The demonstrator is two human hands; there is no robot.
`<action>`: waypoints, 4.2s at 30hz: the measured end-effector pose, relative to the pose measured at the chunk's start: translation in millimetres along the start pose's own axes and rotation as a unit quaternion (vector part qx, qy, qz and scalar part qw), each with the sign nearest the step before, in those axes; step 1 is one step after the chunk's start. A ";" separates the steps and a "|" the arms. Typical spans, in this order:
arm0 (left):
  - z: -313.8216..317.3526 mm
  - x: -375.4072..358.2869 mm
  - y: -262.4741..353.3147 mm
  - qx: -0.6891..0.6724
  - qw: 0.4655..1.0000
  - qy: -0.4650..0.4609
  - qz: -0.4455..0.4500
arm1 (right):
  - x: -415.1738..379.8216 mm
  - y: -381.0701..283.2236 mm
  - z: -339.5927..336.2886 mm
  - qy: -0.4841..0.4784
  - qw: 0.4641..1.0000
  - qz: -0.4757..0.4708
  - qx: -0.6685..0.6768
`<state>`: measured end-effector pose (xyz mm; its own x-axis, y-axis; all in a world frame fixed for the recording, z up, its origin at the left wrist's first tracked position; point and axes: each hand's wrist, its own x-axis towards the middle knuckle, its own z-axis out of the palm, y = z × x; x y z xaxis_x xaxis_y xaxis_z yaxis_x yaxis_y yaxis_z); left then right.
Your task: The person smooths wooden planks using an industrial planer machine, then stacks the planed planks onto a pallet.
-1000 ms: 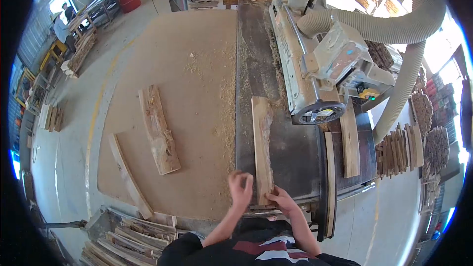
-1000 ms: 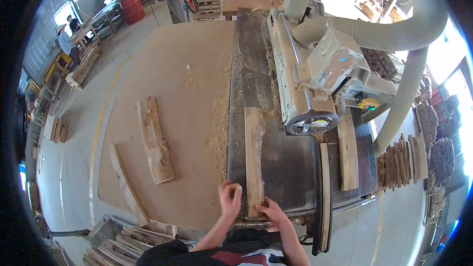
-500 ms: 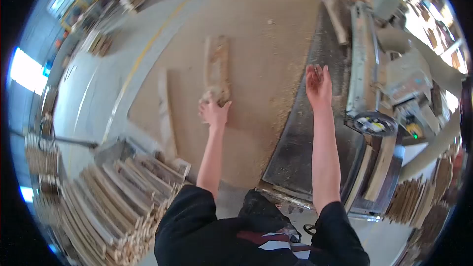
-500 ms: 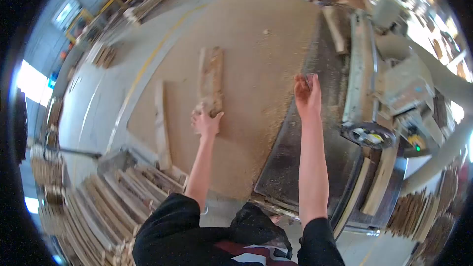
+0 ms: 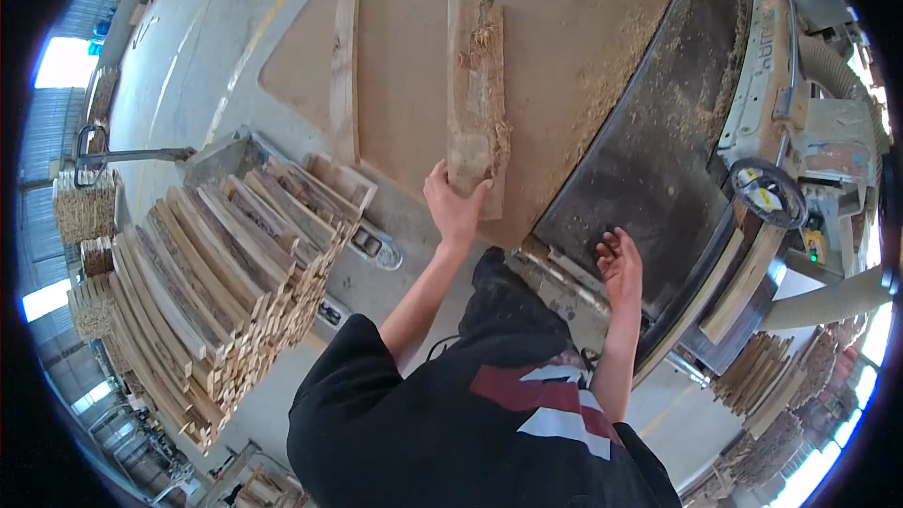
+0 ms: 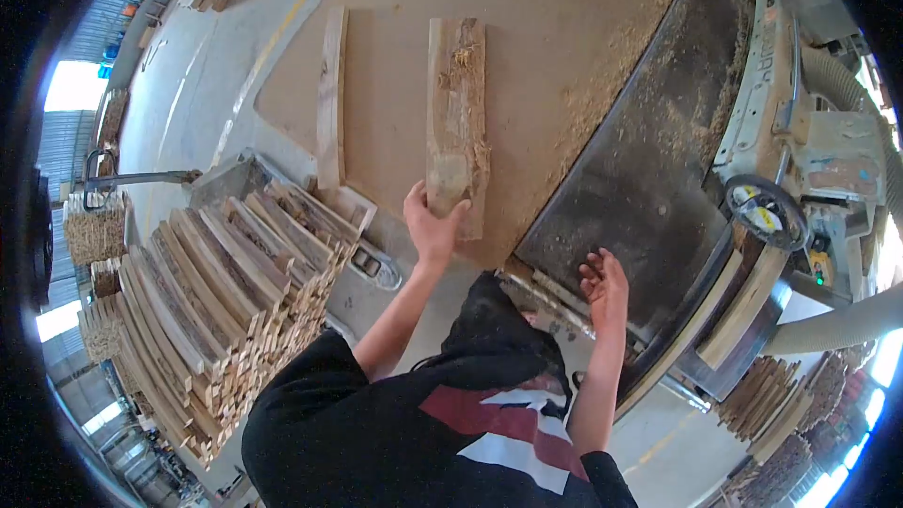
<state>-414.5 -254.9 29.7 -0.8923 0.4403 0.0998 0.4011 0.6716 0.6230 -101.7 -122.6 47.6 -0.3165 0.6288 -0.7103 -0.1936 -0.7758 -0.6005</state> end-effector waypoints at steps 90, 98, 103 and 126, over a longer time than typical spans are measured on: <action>30.7 -36.6 81.5 -0.542 0.762 -0.347 -0.076 | -78.3 17.4 44.3 -0.070 0.955 -0.091 -0.274; 41.1 -159.4 124.1 -0.198 0.852 -0.317 0.366 | -123.9 91.1 -24.6 -0.107 0.989 -0.020 -0.096; 83.4 -263.5 129.2 -0.105 0.818 -0.285 0.488 | -137.3 148.1 -126.2 -0.039 0.983 -0.001 0.180; 260.1 -289.0 303.1 -0.038 0.866 -0.253 0.429 | -35.0 6.2 -162.8 0.181 0.967 -0.074 0.162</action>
<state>18.8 -23.5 -12.1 -0.0597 0.9759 0.2097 0.8395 -0.0645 0.5395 59.3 -140.9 8.9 0.0715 0.6664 -0.7422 -0.5108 -0.6147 -0.6011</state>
